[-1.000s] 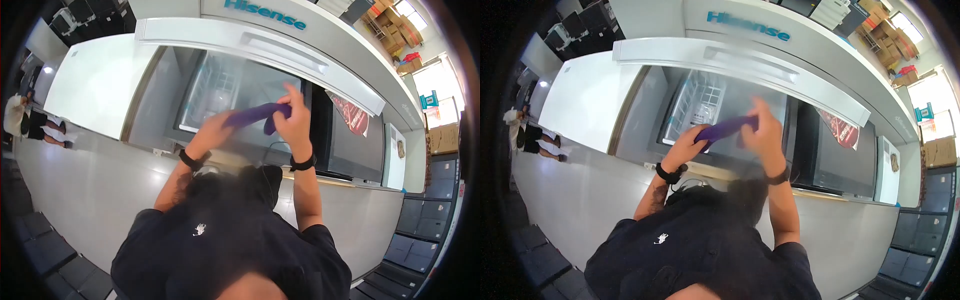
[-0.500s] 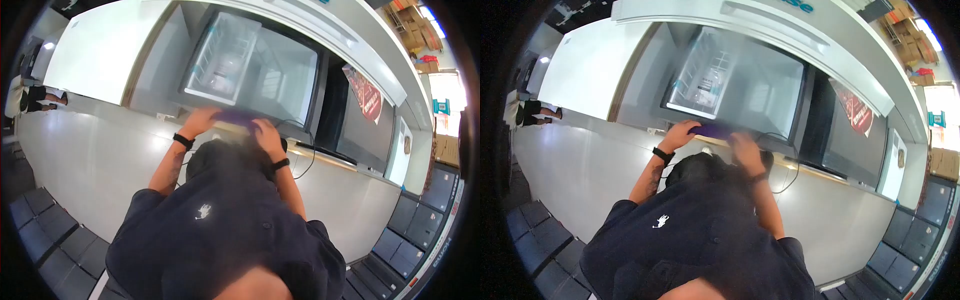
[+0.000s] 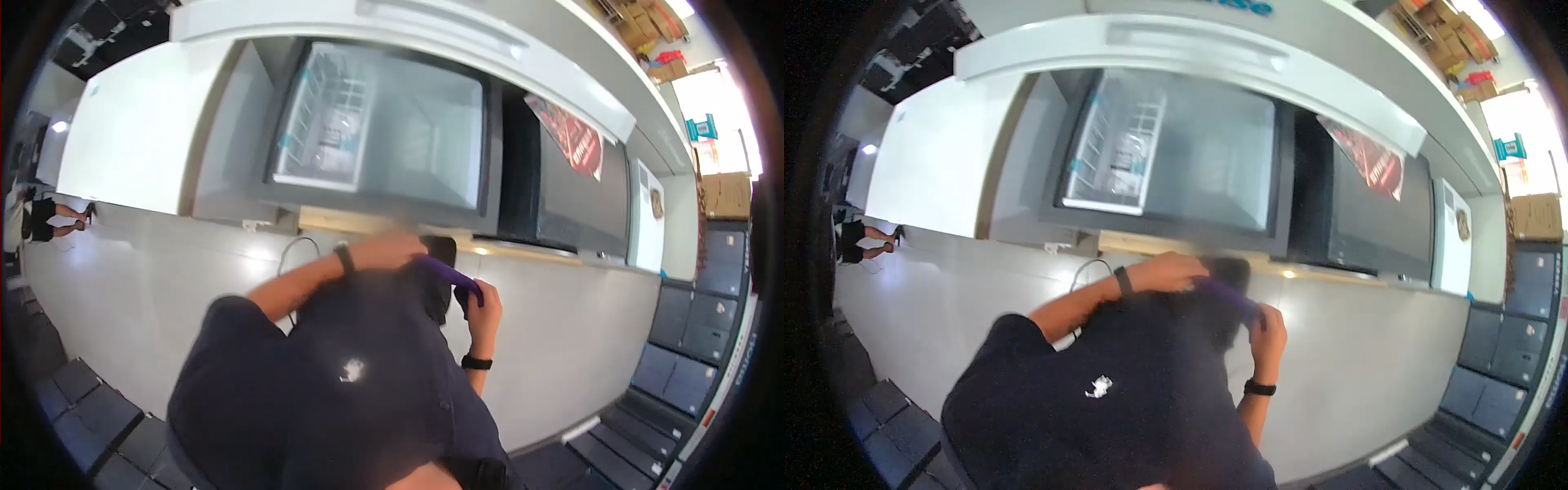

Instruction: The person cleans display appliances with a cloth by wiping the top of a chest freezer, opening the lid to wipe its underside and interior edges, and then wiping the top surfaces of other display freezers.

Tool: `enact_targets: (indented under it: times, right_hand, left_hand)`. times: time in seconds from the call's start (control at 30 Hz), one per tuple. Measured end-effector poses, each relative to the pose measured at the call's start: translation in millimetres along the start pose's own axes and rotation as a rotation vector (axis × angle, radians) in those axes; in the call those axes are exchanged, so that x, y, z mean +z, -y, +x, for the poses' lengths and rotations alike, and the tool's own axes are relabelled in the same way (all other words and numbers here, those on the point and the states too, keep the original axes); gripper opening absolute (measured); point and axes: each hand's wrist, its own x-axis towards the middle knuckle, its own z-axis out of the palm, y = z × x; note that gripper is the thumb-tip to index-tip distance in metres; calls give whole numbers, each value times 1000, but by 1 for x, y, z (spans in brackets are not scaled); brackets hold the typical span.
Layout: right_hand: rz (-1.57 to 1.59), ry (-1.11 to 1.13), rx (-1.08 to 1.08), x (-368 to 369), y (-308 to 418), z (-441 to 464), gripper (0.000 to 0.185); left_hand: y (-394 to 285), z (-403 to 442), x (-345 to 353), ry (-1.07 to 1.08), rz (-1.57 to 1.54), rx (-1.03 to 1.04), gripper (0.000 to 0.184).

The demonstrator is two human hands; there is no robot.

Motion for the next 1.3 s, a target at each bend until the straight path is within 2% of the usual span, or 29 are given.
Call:
enact_targets:
  times: [0.1,0.23,0.33,0.43,0.57,0.67,0.73,0.8,0.87,0.9,1.03,1.1,1.17,1.2,1.3]
  right_hand:
    - [166,-39,-103,28,14,44,26]
    - [67,-2,-451,111,24,106,33]
    - [-6,40,-660,164,38,124,38]
    - [-147,57,-552,183,56,125,37]
    - [-58,120,-591,179,50,128,38]
    - [44,170,-627,153,26,126,34]
    - [58,194,-596,130,13,125,35]
    - [10,184,-530,114,-2,125,43]
    - [-24,138,-516,108,-28,127,47]
    - [-45,118,-547,106,-33,129,56]
    - [-205,50,-567,118,-30,125,66]
    - [-259,46,-478,133,-6,113,73]
    - [-280,104,-449,153,16,111,80]
    - [-283,148,-488,159,27,113,77]
    - [-249,217,-585,176,51,121,67]
  left_hand:
    - [14,-13,-15,-290,176,-177,35]
    - [19,-29,-52,-518,504,-318,41]
    - [37,-52,-58,-360,671,-492,45]
    - [37,-79,-58,-195,603,-683,50]
    - [60,-93,-17,-214,651,-731,57]
    - [43,-63,-17,-252,584,-767,57]
    - [33,-46,-12,-254,637,-627,58]
    - [36,-30,-4,-234,732,-442,59]
    - [43,-17,3,-182,705,-364,58]
    - [48,-15,8,-156,693,-331,58]
    - [73,-21,24,-306,595,-247,55]
    - [82,-32,19,-363,565,-188,53]
    - [82,-51,6,-283,699,-332,53]
    - [79,-60,1,-241,761,-402,52]
    - [77,-88,-3,-341,890,-569,54]
